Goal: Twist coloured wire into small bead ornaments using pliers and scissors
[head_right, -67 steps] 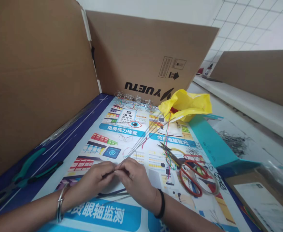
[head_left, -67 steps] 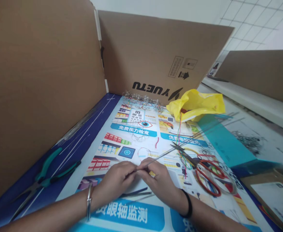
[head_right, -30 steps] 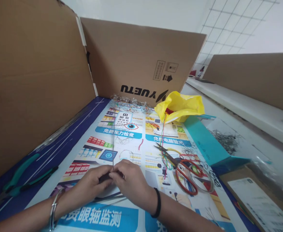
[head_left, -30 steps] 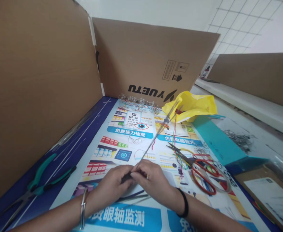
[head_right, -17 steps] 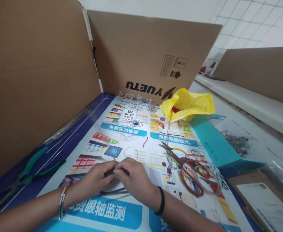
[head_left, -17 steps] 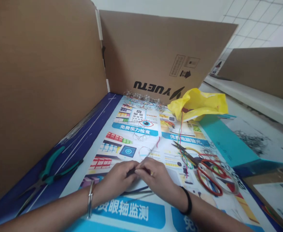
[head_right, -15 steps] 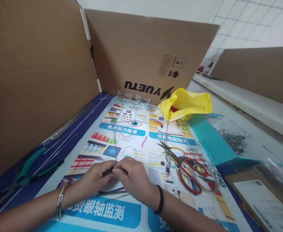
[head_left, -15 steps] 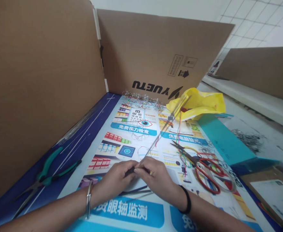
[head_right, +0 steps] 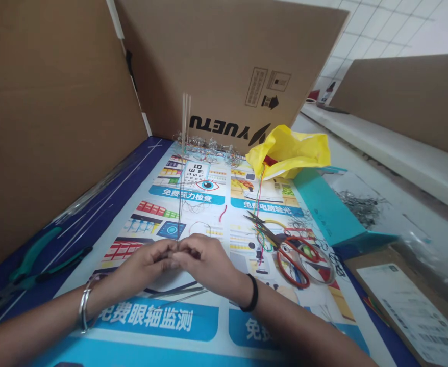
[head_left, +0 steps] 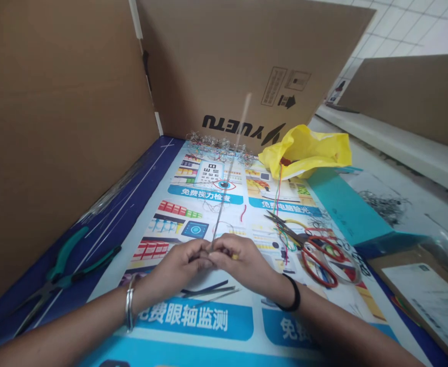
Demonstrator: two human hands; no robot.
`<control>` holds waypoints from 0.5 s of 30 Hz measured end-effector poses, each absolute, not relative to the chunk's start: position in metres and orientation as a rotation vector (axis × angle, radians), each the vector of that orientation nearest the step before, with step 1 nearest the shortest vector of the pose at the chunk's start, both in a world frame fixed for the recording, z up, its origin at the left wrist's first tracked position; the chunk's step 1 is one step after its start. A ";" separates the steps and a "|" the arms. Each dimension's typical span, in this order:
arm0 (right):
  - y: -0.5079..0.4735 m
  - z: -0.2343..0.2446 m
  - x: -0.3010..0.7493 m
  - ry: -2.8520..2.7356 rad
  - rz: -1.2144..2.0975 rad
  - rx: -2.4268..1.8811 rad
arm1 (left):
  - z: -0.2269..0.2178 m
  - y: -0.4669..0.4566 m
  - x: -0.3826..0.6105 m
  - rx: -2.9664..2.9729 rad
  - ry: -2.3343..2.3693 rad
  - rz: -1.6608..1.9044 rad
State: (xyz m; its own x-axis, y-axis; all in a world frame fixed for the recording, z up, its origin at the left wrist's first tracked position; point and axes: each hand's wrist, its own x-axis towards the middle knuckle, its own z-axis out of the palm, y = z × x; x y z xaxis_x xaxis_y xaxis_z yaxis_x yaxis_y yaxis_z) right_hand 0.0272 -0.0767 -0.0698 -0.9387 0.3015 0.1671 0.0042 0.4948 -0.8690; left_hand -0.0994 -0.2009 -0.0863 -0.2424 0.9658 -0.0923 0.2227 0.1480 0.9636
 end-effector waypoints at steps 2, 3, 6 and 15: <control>-0.073 -0.065 0.028 -2.380 1.624 -0.241 | -0.084 -0.200 -0.100 1.081 1.462 1.215; -0.072 -0.064 0.029 -2.338 1.722 -0.243 | -0.083 -0.200 -0.101 1.045 1.391 1.242; -0.069 -0.065 0.028 -2.234 1.891 -0.284 | -0.085 -0.199 -0.103 0.970 1.245 1.289; -0.074 -0.071 0.027 -2.140 1.921 -0.414 | -0.091 -0.200 -0.103 0.963 1.217 1.224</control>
State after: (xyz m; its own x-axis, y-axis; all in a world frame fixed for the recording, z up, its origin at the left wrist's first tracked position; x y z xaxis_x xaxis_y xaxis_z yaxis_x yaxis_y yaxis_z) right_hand 0.0266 -0.0736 -0.0709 -0.9321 0.3621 -0.0133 0.0521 0.0978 -0.9938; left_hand -0.1034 -0.2003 -0.0913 -0.0639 0.9874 -0.1450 -0.1510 0.1341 0.9794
